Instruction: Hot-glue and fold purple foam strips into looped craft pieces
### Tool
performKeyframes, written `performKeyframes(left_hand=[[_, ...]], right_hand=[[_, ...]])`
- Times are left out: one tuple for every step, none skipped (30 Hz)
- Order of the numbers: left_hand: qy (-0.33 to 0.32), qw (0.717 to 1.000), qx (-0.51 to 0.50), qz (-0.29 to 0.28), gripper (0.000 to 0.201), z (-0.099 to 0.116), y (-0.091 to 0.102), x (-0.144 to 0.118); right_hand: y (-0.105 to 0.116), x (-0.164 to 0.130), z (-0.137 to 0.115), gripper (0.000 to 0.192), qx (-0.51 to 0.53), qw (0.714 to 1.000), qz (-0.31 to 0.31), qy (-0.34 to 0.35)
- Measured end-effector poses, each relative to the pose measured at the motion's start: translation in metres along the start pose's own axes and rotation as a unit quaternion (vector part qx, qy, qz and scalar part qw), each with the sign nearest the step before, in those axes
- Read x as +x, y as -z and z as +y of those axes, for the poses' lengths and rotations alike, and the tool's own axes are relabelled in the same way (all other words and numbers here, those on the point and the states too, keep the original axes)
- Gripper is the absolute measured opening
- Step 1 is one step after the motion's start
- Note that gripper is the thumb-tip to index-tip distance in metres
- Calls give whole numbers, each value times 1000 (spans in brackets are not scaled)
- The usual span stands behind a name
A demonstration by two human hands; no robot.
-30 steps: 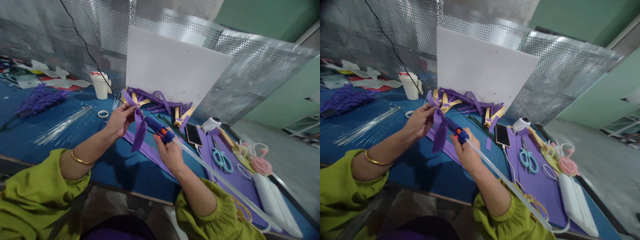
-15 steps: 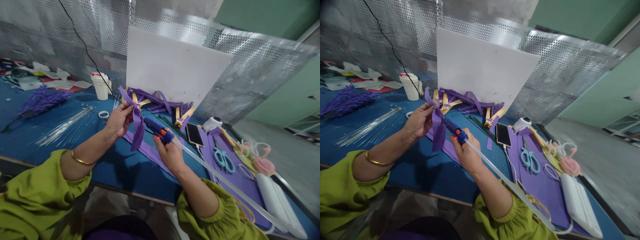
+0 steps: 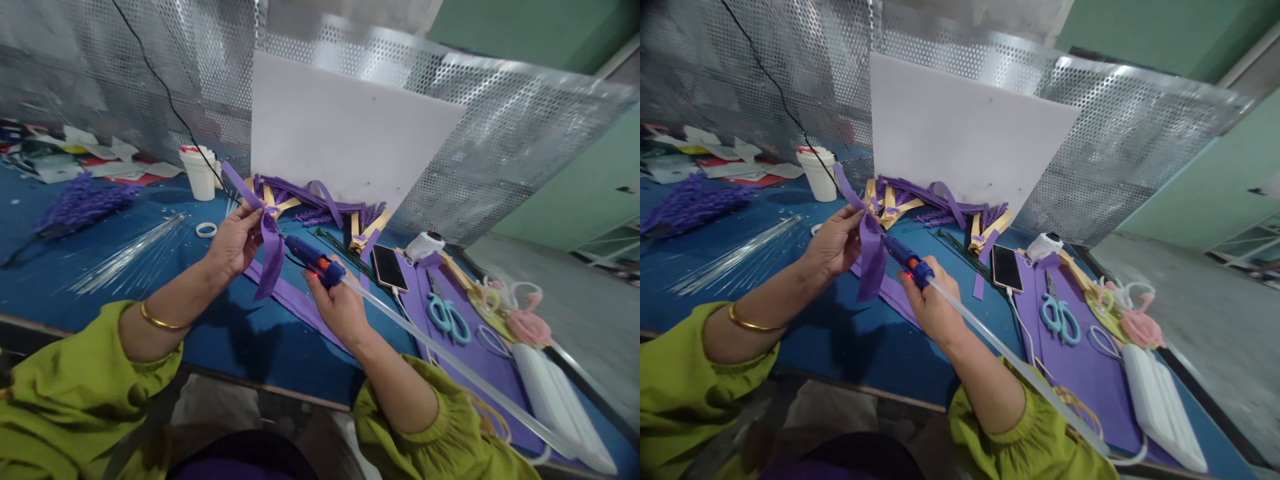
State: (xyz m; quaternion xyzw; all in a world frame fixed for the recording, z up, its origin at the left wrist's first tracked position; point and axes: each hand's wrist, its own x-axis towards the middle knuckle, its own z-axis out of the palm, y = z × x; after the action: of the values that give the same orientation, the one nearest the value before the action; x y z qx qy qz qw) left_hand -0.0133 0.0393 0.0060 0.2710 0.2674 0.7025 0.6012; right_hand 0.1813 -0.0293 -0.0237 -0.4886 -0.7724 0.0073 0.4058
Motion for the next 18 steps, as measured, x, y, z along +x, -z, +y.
performKeyframes(left_hand=[[0,1000,0,0,15,0,0,0],[0,1000,2,0,15,0,0,0],[0,1000,6,0,14,0,0,0],[1,1000,10,1,13,1,0,0],[2,1000,13,2,13,1,-1,0],[4,1000,15,4,13,1,-1,0],[5,1000,15,7,13,1,-2,-1],[7,1000,13,12,14,2,-2,-1],[11,1000,11,14,15,2,-3,-1],[14,1000,8,16,16,2,-3,-1],[16,1000,4,17,17,2,-3,0],[17,1000,-1,17,18,2,-2,1],[17,1000,-6,16,18,2,-1,2],[16,1000,-10,16,18,3,0,4],[13,1000,-11,17,17,4,1,5],[10,1000,-11,19,16,4,2,6],[8,1000,-8,19,15,5,2,7],[7,1000,-4,17,14,6,3,7]], right_hand=[[0,0,0,31,-1,1000,-1,0],[0,0,0,31,-3,1000,-2,1],[0,0,0,31,-4,1000,-3,2],[-1,0,0,32,-6,1000,-4,3],[-1,0,0,32,-7,1000,-5,5],[0,0,0,32,-6,1000,-6,6],[0,0,-1,31,-5,1000,-5,7],[0,0,-1,31,-4,1000,-5,10],[0,1,-1,30,-4,1000,-4,12],[0,1,-1,30,-4,1000,-3,14],[0,1,-2,29,-5,1000,-3,16],[0,1,-2,29,-4,1000,-3,17],[0,1,-1,29,-1,1000,-4,16],[0,1,-1,29,6,1000,-6,12],[0,1,-1,29,19,1000,-3,3],[0,0,-1,30,40,999,0,-11],[0,0,0,30,70,997,4,-32],[0,1,0,31,110,992,6,-62]])
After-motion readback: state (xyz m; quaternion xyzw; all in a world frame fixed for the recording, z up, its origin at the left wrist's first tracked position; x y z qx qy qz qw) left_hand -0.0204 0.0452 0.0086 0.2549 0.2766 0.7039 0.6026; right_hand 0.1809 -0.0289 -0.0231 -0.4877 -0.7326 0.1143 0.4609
